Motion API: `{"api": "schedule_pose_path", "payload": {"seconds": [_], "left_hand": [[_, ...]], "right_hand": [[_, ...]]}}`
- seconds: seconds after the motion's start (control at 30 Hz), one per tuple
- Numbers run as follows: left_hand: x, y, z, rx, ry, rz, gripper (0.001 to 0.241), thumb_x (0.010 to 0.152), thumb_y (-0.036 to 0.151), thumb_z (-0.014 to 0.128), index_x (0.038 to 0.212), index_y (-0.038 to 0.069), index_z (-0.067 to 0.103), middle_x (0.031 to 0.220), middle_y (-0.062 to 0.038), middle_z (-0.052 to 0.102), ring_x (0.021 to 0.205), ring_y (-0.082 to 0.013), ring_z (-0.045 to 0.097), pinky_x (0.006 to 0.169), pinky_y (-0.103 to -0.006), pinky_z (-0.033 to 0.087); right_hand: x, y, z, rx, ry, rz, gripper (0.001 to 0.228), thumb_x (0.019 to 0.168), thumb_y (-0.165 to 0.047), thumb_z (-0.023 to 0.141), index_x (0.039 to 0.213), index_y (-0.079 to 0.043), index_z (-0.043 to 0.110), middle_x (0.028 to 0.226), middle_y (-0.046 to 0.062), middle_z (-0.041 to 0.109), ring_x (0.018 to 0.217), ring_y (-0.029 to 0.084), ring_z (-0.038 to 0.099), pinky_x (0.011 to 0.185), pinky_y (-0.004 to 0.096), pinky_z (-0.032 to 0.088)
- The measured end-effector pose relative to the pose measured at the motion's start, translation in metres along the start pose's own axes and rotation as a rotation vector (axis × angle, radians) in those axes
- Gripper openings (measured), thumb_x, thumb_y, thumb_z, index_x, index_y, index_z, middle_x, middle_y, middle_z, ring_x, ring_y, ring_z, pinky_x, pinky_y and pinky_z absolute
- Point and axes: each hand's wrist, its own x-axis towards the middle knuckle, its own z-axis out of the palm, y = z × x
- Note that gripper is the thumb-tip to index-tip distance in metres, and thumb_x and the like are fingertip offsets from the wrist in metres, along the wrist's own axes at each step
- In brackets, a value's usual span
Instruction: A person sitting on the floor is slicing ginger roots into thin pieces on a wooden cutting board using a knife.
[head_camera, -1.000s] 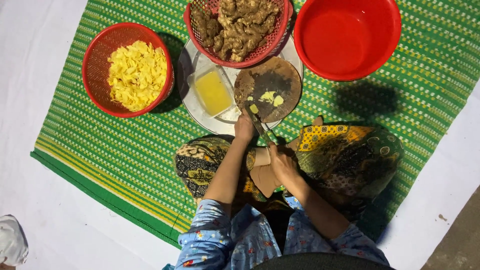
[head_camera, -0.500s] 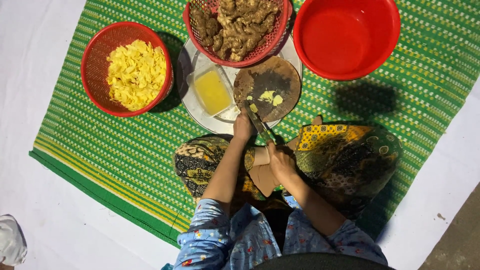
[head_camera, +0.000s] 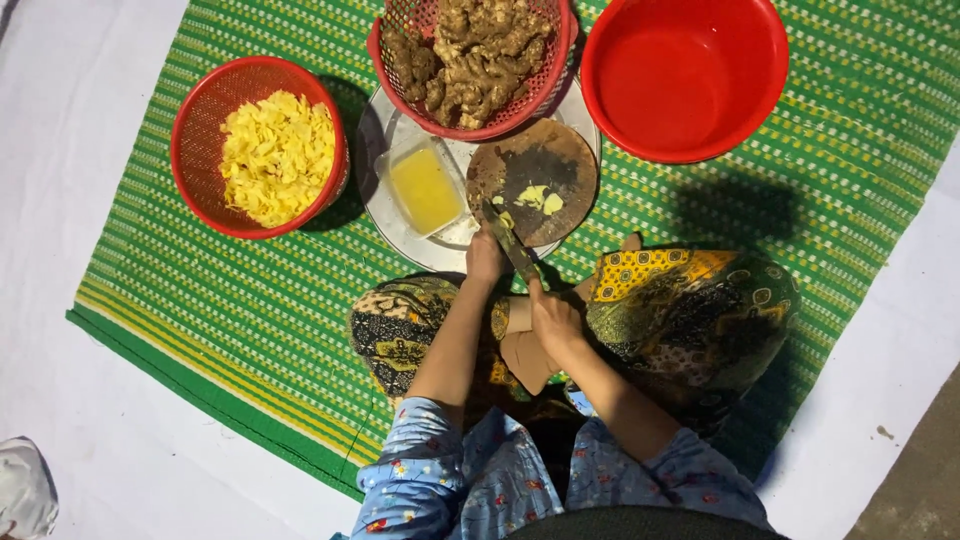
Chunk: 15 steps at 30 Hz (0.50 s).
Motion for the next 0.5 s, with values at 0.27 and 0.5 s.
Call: {"api": "schedule_pose_path", "payload": {"seconds": [0.27,0.5], "left_hand": [[-0.015,0.031,-0.035,-0.088,0.000,0.009,0.028,0.090,0.001,0.053,0.116,-0.005,0.050,0.088,-0.023,0.065,0.088,-0.0434,0.071,0.072,-0.0478,0.062],[-0.011,0.030,-0.036,-0.053,-0.029,-0.003,0.026,0.092,0.002,0.054,0.116,-0.006,0.049,0.091,-0.023,0.065,0.089,-0.0425,0.071,0.073,-0.0496,0.062]], "right_hand": [[0.027,0.019,0.027,0.008,-0.002,-0.006,0.058,0.096,-0.004,0.047,0.149,-0.017,0.028,0.106,0.030,0.069,0.100,0.052,0.071,0.085,0.061,0.057],[0.039,0.009,0.023,0.010,0.002,-0.016,0.057,0.096,-0.001,0.044,0.149,-0.014,0.028,0.103,0.031,0.070,0.098,0.052,0.071,0.083,0.060,0.057]]}}
